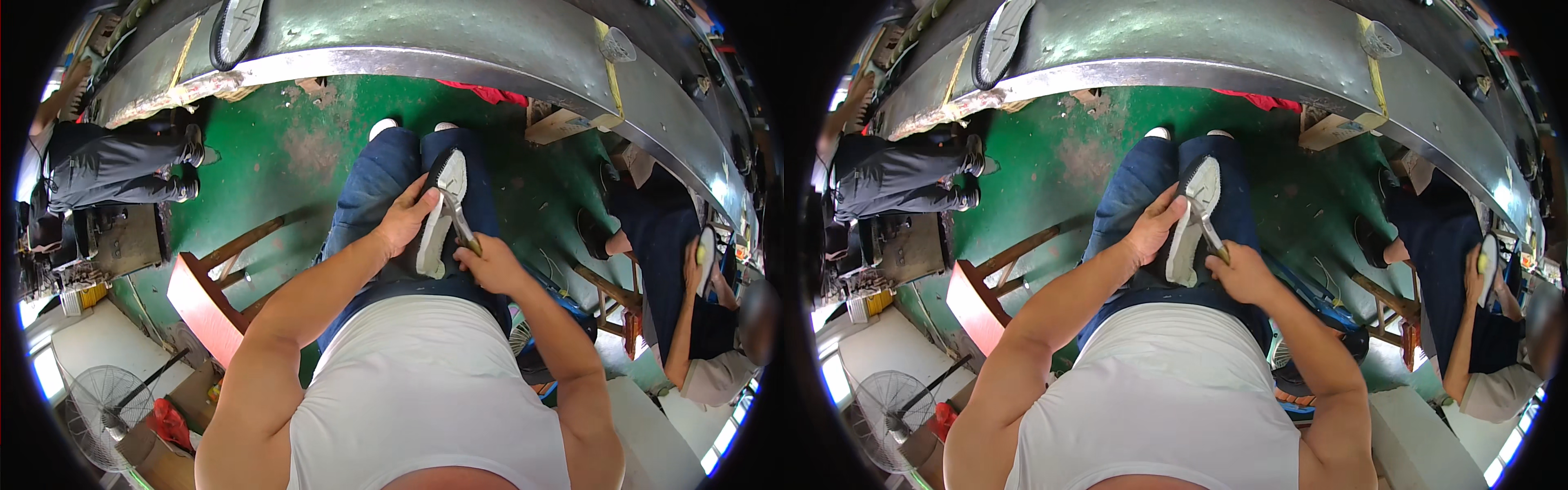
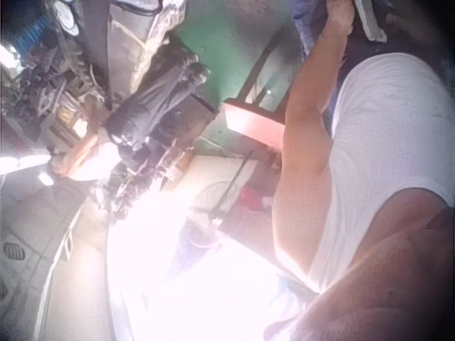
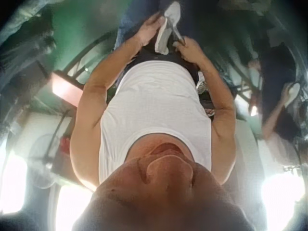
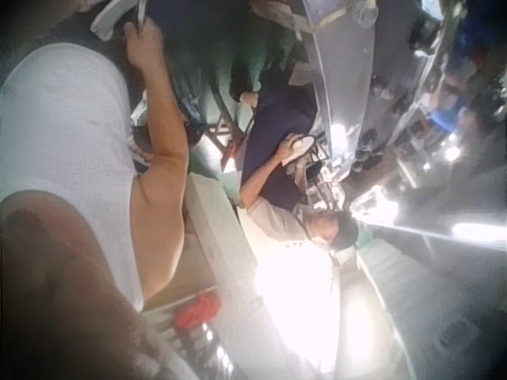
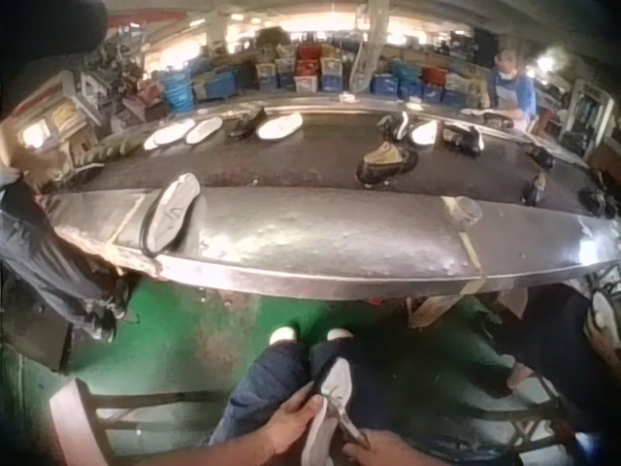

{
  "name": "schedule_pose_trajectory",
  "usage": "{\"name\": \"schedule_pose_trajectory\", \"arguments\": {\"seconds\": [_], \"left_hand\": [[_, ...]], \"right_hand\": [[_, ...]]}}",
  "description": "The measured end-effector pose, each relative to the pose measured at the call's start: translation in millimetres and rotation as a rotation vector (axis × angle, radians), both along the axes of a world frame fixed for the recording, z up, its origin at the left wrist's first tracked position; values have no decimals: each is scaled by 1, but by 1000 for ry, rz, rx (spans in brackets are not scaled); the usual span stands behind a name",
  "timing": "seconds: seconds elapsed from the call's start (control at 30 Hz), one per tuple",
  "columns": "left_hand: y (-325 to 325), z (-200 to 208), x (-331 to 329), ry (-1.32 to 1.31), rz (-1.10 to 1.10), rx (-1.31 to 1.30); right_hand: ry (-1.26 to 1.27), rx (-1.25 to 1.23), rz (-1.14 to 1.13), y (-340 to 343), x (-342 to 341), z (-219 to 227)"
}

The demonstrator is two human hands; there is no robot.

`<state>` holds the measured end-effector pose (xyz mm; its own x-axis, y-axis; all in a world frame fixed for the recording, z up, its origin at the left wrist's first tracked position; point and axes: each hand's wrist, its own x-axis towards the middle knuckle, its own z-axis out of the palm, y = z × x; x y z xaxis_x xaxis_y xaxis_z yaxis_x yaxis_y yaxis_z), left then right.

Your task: Manually lasting a shoe upper by pulling it over a last with pincers.

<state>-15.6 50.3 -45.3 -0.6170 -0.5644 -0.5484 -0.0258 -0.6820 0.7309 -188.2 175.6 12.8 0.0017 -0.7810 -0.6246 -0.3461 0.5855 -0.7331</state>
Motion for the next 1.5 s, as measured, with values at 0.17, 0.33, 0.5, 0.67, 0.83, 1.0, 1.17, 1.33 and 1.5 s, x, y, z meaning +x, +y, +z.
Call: {"name": "schedule_pose_trajectory", "arguments": {"seconds": [0.17, 0.33, 0.5, 0.67, 0.83, 1.0, 1.17, 1.33, 1.5], "left_hand": [[8, -4, -8, -47, 36, -66], [14, 4, -18, -133, 28, -174], [10, 2, -23, -142, 29, -167], [-3, 5, -26, -268, -41, -139], [-7, 14, -29, -325, -125, -168], [-19, 27, -27, -371, -249, -179], [-20, 30, -24, -428, -319, -164], [-42, 19, -16, -267, -409, 70], [-46, 21, -20, -232, -494, 105]], "right_hand": [[-426, 230, -180, 5, -10, -17], [-885, 299, -421, 22, -14, -35], [-1120, 420, -293, 17, -55, -57], [-579, 332, 1, 8, -94, -9], [-281, -164, -134, -33, -54, 23], [279, -230, 286, -55, -55, 13], [423, -363, 373, -42, -53, 2], [0, 95, 242, -17, -67, 26], [172, -258, 529, 6, -43, 35]]}}
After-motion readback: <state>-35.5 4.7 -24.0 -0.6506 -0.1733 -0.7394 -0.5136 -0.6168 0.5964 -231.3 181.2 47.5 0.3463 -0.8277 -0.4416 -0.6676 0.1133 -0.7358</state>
